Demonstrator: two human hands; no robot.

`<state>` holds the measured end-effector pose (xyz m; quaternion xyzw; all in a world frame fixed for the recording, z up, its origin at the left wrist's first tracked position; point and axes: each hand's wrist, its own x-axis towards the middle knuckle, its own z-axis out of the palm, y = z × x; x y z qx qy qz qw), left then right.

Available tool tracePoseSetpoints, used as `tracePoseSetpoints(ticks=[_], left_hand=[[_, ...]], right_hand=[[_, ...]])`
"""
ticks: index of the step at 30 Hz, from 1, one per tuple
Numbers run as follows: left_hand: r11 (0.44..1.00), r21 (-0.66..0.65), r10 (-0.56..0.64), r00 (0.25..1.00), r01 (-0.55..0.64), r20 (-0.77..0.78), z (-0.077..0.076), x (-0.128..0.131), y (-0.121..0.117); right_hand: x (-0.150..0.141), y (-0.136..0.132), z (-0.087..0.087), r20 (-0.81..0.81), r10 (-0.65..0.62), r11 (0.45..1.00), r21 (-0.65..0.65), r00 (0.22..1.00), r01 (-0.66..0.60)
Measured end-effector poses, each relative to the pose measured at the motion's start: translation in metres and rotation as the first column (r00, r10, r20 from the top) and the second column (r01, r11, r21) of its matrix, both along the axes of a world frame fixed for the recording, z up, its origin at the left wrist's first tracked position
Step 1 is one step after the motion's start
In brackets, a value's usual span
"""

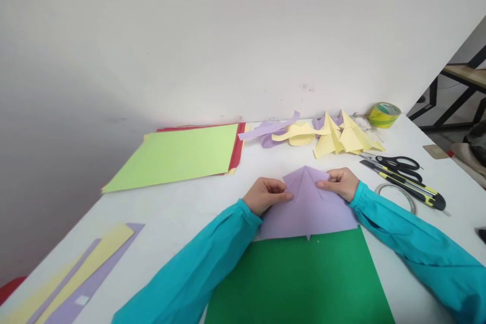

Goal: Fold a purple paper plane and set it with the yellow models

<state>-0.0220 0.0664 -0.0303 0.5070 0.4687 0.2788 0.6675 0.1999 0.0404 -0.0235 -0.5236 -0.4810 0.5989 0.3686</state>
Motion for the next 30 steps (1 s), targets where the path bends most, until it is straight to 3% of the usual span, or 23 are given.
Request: tracePoseSetpoints(ticks=[24, 27, 30], left_hand=[[0.968, 0.241, 0.07, 0.997, -0.066, -0.01, 0.02, -0.001, -0.001], [0.948, 0.302, 0.098, 0.995, -0.096, 0.008, 0.031, -0.004, -0.007], [0.868, 0.485, 0.11, 0.994, -0.108, 0.025, 0.045, -0.006, -0.015]], right_hand=[[0.003, 0.001, -0.004, 0.17, 0.026, 0.964, 0.256, 0.985, -0.07], [0.002, -0.004, 0.009, 0.217, -0.031, 0.917, 0.394, 0.976, -0.058], [0.0, -0.011, 0.03, 0.273, -0.088, 0.758, 0.643, 0.958, -0.113]])
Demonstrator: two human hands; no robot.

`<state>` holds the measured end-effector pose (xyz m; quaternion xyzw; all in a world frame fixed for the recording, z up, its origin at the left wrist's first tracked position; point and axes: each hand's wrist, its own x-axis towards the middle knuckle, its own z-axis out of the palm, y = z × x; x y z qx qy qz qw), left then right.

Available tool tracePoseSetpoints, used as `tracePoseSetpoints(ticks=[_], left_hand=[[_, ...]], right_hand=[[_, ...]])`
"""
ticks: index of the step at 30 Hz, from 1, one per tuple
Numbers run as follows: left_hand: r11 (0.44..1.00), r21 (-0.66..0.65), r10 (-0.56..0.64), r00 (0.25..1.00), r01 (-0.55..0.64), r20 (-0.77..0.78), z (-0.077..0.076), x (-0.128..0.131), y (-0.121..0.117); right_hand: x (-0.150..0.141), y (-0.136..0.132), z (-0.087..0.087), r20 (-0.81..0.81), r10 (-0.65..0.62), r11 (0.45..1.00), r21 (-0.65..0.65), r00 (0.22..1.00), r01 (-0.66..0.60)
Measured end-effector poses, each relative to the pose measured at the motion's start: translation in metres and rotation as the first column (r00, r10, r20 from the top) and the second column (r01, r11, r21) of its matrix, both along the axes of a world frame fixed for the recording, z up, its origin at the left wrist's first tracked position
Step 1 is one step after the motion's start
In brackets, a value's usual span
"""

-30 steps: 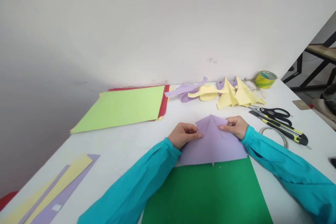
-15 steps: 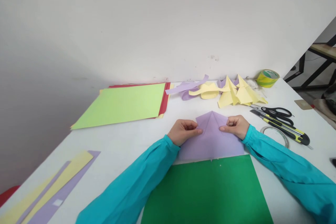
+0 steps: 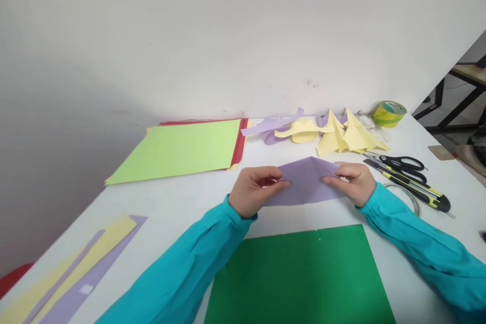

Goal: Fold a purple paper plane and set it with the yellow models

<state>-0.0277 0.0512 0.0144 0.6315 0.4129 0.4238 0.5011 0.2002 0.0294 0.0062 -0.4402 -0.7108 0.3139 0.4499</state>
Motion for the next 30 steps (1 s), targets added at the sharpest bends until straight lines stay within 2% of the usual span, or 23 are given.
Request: tracePoseSetpoints(ticks=[1, 3, 6, 9, 11, 14, 20, 23, 27, 30], left_hand=[[0.995, 0.097, -0.008, 1.0, 0.008, -0.003, 0.004, 0.0, -0.002], [0.951, 0.306, -0.04, 0.999, 0.039, -0.001, 0.009, -0.001, -0.004], [0.819, 0.571, -0.055, 0.998, 0.059, -0.024, 0.007, -0.002, 0.0], [0.709, 0.703, 0.036, 0.994, 0.049, -0.106, -0.001, -0.005, 0.008], [0.666, 0.744, 0.1, 0.983, 0.05, -0.155, -0.007, -0.006, 0.013], [0.624, 0.78, 0.156, 0.971, 0.045, -0.181, -0.014, -0.006, 0.016], [0.585, 0.81, 0.182, 0.967, 0.039, -0.178, -0.019, -0.005, 0.015], [0.541, 0.838, 0.215, 0.95, 0.077, -0.225, -0.021, -0.005, 0.016], [0.453, 0.879, 0.225, 0.935, 0.149, -0.274, -0.022, -0.004, 0.016], [0.429, 0.887, 0.246, 0.923, 0.171, -0.297, -0.023, -0.002, 0.014]], right_hand=[[0.0, -0.002, 0.007, 0.032, 0.017, 0.993, 0.117, 0.999, -0.021], [0.0, -0.007, 0.018, 0.119, 0.039, 0.933, 0.351, 0.992, -0.079], [0.0, -0.014, 0.023, 0.327, -0.05, 0.758, 0.628, 0.944, -0.177], [-0.002, -0.023, 0.017, 0.519, -0.246, 0.575, 0.758, 0.819, -0.307], [-0.004, -0.029, 0.01, 0.6, -0.321, 0.509, 0.762, 0.733, -0.4], [-0.006, -0.034, 0.003, 0.643, -0.375, 0.484, 0.75, 0.668, -0.45], [-0.005, -0.036, -0.001, 0.631, -0.449, 0.465, 0.77, 0.633, -0.438], [-0.004, -0.035, 0.0, 0.611, -0.475, 0.456, 0.786, 0.634, -0.416], [-0.004, -0.032, 0.001, 0.563, -0.5, 0.42, 0.822, 0.658, -0.385], [-0.003, -0.031, 0.0, 0.543, -0.517, 0.393, 0.837, 0.661, -0.38]])
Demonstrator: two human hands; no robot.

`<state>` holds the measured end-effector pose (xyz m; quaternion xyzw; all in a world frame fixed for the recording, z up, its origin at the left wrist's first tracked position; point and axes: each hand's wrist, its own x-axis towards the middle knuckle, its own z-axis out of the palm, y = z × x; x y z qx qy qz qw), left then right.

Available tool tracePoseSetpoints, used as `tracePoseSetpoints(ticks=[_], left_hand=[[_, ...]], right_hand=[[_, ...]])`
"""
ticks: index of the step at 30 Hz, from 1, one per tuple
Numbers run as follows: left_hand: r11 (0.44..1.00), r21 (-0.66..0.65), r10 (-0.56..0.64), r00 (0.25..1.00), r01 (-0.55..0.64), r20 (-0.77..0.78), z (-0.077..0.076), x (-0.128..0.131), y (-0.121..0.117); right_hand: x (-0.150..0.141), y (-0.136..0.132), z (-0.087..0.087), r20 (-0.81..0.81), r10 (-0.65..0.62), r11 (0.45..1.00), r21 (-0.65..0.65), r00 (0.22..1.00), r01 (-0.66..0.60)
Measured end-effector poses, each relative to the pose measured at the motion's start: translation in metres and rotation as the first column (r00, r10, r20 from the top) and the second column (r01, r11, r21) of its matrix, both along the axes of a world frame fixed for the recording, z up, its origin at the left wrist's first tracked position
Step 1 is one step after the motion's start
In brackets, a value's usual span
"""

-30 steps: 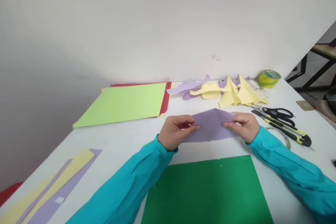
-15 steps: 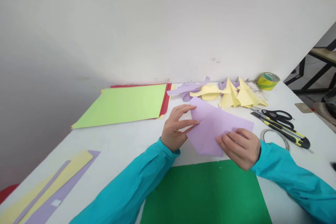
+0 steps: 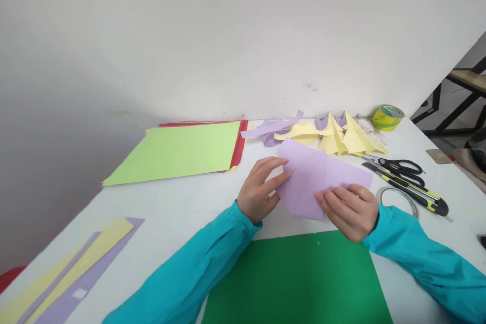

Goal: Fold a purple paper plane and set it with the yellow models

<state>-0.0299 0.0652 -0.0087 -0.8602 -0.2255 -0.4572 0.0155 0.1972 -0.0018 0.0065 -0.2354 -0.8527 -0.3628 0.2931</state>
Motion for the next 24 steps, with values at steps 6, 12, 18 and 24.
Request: tracePoseSetpoints(ticks=[6, 12, 18, 24], left_hand=[[0.997, 0.05, 0.068, 0.996, -0.065, -0.049, -0.002, 0.001, -0.003], [0.982, 0.141, 0.141, 0.986, -0.126, -0.095, 0.0, 0.002, -0.008], [0.943, 0.318, 0.16, 0.972, -0.099, -0.171, 0.009, 0.012, -0.026], [0.933, 0.359, 0.115, 0.961, -0.018, -0.251, 0.017, 0.012, -0.03]], right_hand=[[0.001, 0.0, -0.001, -0.003, -0.01, 1.0, 0.026, 1.0, 0.01], [0.0, 0.0, 0.0, -0.005, -0.028, 0.999, 0.021, 1.0, 0.028], [-0.001, -0.003, 0.002, -0.035, -0.013, 1.0, -0.001, 0.999, 0.013], [-0.003, -0.003, 0.003, -0.06, -0.009, 1.0, -0.026, 0.998, 0.008]])
